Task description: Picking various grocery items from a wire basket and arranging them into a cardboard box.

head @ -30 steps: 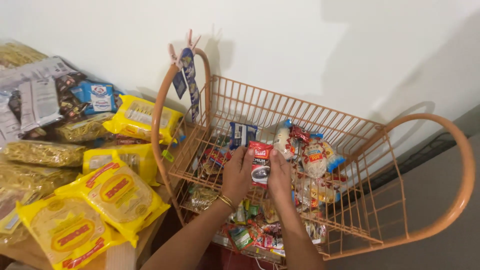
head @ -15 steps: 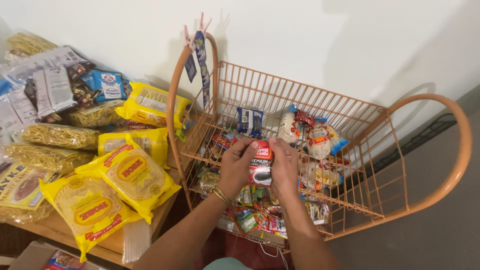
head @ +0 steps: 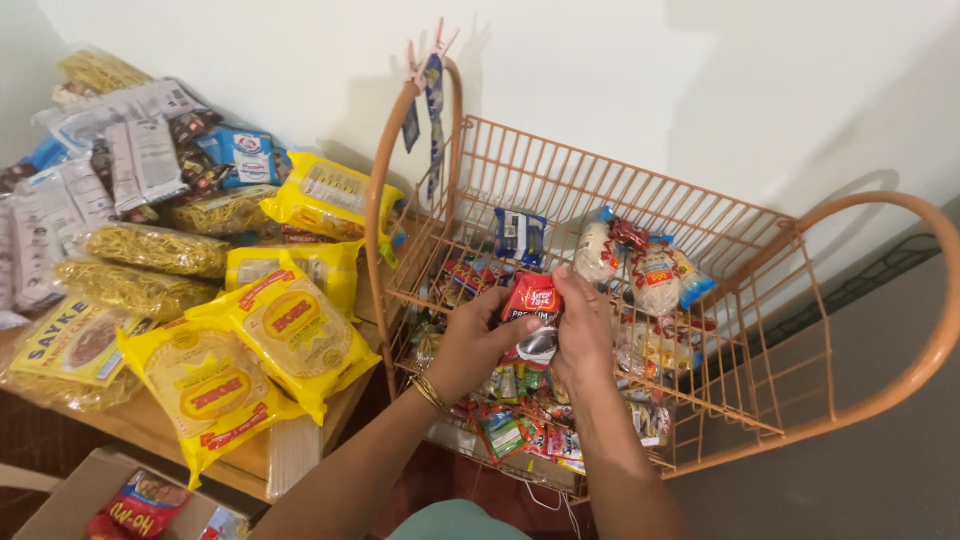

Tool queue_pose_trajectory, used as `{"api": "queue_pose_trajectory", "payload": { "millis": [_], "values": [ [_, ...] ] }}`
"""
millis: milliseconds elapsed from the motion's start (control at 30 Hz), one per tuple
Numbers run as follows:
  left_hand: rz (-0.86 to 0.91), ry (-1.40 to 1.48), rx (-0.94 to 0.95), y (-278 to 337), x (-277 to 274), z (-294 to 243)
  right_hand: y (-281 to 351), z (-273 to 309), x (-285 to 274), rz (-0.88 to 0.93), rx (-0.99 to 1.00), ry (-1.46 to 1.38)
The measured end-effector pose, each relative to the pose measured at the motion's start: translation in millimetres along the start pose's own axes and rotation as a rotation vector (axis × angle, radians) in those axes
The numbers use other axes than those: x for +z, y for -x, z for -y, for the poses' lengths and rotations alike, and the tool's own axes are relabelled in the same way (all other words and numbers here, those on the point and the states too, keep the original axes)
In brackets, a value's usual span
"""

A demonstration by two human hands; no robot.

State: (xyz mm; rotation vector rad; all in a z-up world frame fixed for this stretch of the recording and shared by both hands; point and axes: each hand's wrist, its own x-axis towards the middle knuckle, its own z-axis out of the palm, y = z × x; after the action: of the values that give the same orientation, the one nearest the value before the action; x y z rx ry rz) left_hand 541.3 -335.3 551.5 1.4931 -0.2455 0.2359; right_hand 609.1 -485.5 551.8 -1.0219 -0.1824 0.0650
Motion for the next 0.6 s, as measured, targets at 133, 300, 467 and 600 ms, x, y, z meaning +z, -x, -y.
{"api": "queue_pose_trajectory", "payload": {
  "millis": [133,300,467,600],
  "values": [
    [-0.089,-0.008,0.051,11.2,-7.8,-6.3,9.4,-2.3,23.1,0.023,0.002,0.076],
    [-0.386,0.002,0.118,25.0,-22.2,-11.6,33.5,-15.3,48.9,0.200,-0.166,0.483],
    [-0.488,-0.002,0.153,54.0,-43.8,-15.2,61.8,-18.3,97.4,0.239,-0.186,0.491],
    [-0.557,0.223,0.164,78.2,-66.6,-13.9,65.1,-47.6,121.6,0.332,-0.119,0.391]
  ]
}}
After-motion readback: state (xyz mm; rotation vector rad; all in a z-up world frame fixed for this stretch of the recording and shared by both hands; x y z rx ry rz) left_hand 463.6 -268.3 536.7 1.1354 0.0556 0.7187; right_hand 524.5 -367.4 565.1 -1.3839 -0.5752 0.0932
